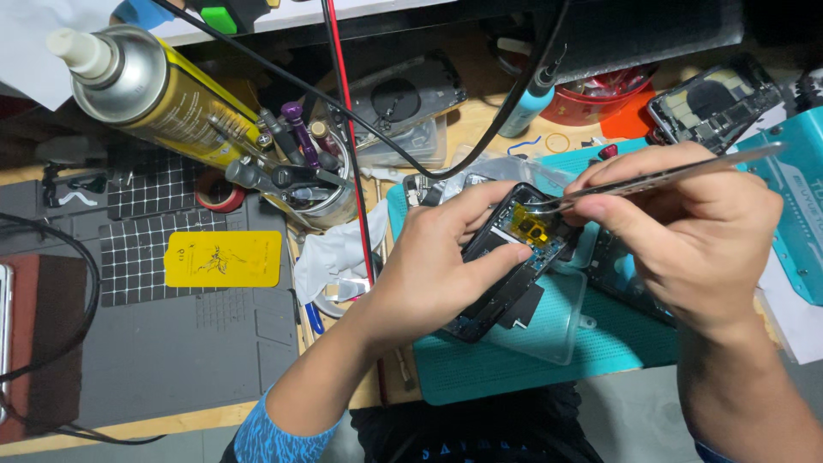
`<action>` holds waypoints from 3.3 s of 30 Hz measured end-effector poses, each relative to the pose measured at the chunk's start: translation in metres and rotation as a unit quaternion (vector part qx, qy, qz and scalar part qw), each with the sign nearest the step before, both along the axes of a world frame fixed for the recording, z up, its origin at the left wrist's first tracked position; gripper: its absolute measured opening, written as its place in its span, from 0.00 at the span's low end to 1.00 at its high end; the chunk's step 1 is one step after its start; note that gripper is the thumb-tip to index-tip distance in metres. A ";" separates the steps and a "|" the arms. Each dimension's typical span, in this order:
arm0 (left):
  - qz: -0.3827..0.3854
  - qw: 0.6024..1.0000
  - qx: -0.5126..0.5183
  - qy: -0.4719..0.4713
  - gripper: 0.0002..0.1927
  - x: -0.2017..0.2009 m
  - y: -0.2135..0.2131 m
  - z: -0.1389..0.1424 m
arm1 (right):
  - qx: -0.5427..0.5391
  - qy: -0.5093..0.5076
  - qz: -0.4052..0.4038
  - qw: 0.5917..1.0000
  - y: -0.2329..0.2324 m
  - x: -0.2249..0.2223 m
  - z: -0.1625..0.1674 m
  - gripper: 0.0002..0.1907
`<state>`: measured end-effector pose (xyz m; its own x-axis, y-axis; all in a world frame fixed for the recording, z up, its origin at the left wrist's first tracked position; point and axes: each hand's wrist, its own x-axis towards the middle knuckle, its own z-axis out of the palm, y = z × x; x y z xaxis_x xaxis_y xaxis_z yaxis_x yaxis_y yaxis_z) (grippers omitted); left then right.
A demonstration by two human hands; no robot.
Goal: The person disassembles a smartphone on a repair bench, using a screwdriver and tweezers to remove the back cover, battery, and internal components. They test the screen by powering it on, then continue removing parts and placing them on the work surface.
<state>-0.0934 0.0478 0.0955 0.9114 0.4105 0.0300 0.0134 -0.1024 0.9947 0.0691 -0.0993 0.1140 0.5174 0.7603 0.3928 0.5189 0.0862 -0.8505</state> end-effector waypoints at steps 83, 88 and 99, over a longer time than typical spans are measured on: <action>0.036 0.999 -0.018 -0.035 0.28 0.007 0.021 -0.043 | 0.093 0.100 -0.097 0.986 -0.029 0.049 -0.027 0.04; 0.043 0.985 0.166 -0.015 0.29 0.000 0.016 -0.050 | 0.068 0.074 -0.098 0.990 -0.028 0.062 -0.034 0.07; 0.065 0.987 0.148 -0.010 0.31 -0.016 0.004 -0.050 | 0.081 0.086 0.008 0.993 0.015 0.054 -0.038 0.06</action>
<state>-0.1093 0.0518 0.0451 0.8493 0.4950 0.1836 0.0263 -0.3870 0.9217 0.1228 -0.0839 0.0758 0.5757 0.7033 0.4172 0.3650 0.2355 -0.9007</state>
